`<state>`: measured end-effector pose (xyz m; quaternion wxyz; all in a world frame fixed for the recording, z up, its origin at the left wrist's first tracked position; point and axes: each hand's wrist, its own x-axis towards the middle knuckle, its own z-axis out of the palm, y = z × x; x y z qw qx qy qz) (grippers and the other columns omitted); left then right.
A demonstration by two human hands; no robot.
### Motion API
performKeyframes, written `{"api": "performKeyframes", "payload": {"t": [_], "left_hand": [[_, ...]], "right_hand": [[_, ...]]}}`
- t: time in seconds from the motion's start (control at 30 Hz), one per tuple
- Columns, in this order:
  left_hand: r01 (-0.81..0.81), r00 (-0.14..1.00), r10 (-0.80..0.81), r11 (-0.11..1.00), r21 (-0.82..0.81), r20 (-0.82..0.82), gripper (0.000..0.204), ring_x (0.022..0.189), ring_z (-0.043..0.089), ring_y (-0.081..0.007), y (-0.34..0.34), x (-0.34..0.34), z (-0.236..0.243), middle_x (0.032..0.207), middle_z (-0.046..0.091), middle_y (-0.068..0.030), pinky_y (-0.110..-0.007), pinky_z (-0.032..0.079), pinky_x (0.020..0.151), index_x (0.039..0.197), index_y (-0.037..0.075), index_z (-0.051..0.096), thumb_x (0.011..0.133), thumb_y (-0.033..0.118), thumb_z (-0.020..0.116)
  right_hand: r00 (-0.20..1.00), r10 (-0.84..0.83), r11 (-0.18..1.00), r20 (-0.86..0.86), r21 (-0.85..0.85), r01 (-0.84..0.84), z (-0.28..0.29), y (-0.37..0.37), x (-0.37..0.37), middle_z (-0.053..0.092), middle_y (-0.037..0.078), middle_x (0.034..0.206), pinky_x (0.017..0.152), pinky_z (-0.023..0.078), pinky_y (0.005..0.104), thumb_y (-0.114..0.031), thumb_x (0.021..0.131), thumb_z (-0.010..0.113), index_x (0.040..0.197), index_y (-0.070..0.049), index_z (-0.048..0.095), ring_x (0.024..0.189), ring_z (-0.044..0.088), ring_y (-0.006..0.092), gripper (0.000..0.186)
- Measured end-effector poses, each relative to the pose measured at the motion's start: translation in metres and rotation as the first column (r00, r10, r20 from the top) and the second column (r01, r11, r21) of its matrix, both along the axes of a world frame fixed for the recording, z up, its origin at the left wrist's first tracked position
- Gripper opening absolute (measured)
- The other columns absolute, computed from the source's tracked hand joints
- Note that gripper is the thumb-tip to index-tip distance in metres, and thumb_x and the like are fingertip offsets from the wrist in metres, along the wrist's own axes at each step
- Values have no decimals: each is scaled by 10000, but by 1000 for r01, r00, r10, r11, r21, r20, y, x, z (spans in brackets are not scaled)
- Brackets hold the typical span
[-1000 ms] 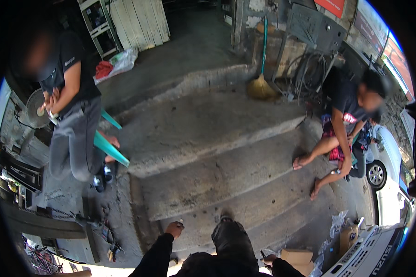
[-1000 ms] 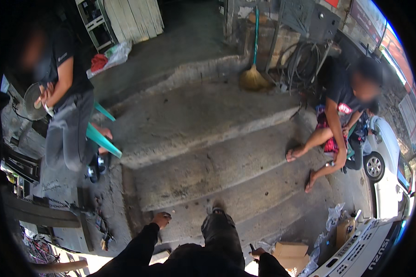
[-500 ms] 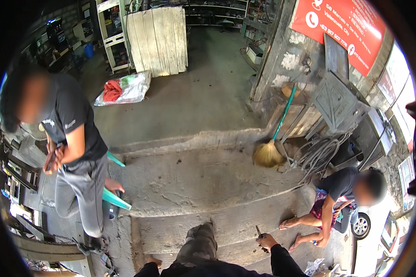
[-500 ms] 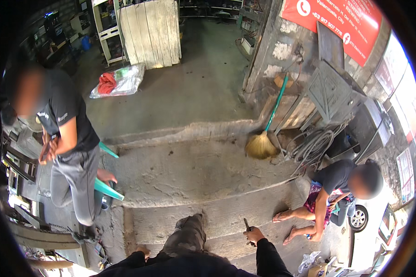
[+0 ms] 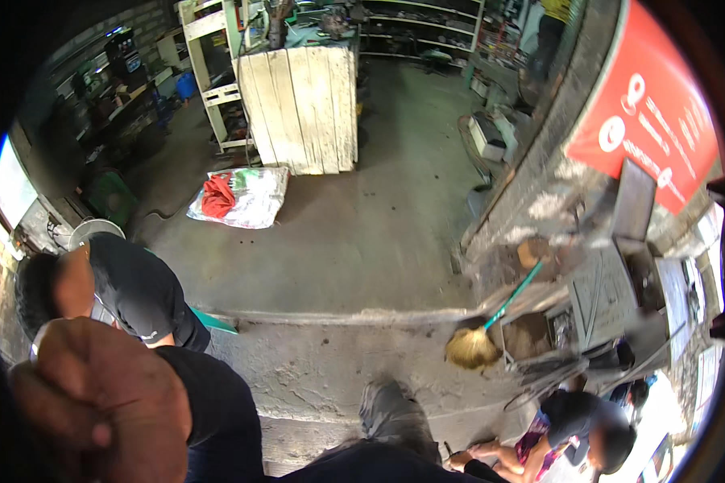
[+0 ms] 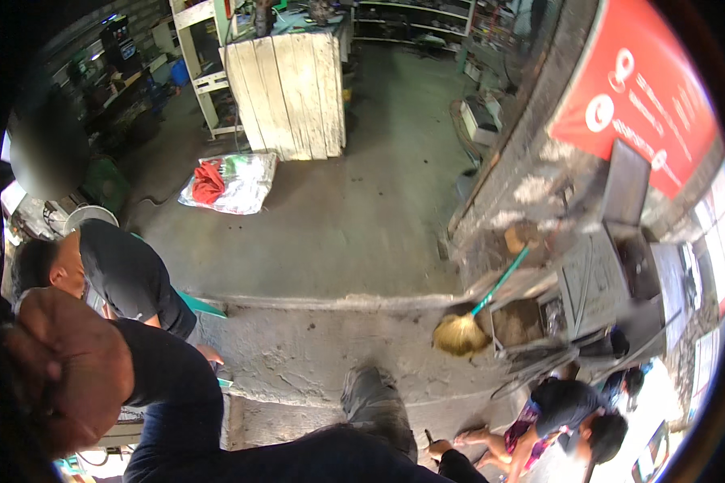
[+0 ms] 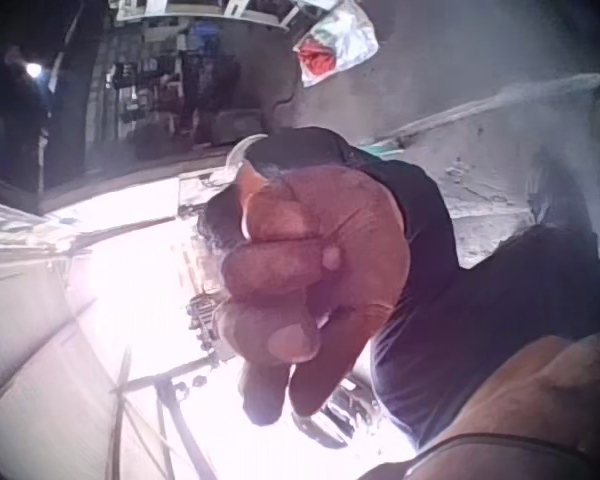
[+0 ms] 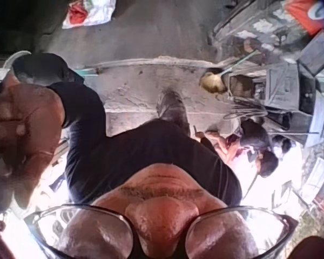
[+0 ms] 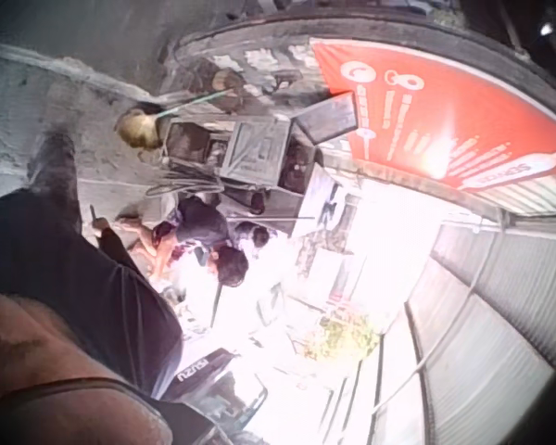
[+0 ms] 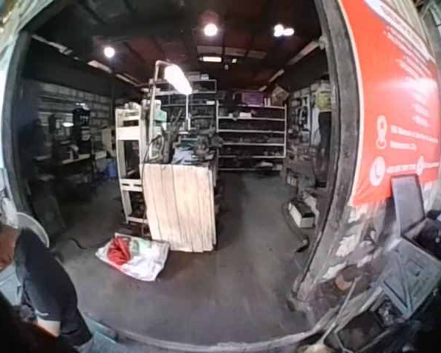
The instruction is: The person works on the wiring under the dashboard of a truck, using pliers and a screwdriver to strip and connect wires. They then walk to a parts counter, handle a metal component, and return to the truck to continue the wiring work.
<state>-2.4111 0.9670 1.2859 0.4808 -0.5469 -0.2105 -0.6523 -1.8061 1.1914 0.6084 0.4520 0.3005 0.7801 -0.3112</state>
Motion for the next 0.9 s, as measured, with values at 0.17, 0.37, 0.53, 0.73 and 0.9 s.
{"api": "performKeyframes", "payload": {"t": [0.17,0.37,0.53,0.73,0.9], "left_hand": [[-169,978,92,872,-459,-186,210,779,549,-170,84,-58,120,873,569,-57,-309,468,660,969,30,630,857,184,720],[-208,976,120,770,-604,-183,284,813,567,-193,155,-157,189,918,584,-83,-327,479,663,1040,7,641,877,221,732],[-153,984,177,712,-686,-36,347,841,581,-212,203,-277,203,956,596,-104,-342,488,666,1099,-12,650,892,251,741],[103,795,262,830,-549,546,194,738,649,-183,309,-400,158,852,717,-104,-320,529,665,962,-12,718,879,159,752],[698,193,394,588,-408,899,98,767,637,-104,365,-433,132,833,696,-31,-265,515,695,936,-29,715,860,34,710]], "right_hand": [[975,-175,984,138,-3,177,88,132,-107,746,248,1046,876,539,470,-414,866,628,1012,-3,762,1017,709,422,456],[725,686,708,-64,291,-644,165,326,-316,747,243,1038,849,563,475,-327,895,596,986,-57,798,985,719,412,350],[815,508,847,-279,336,-413,239,410,-498,718,180,764,611,505,453,-281,906,657,904,10,740,656,682,281,303],[924,-251,948,-289,122,296,396,407,-623,707,333,993,863,531,506,-328,778,679,1039,70,705,989,673,514,476],[894,-269,959,-359,-9,284,542,431,-713,697,175,848,744,532,430,-260,775,694,1084,39,655,805,680,333,432]]}}
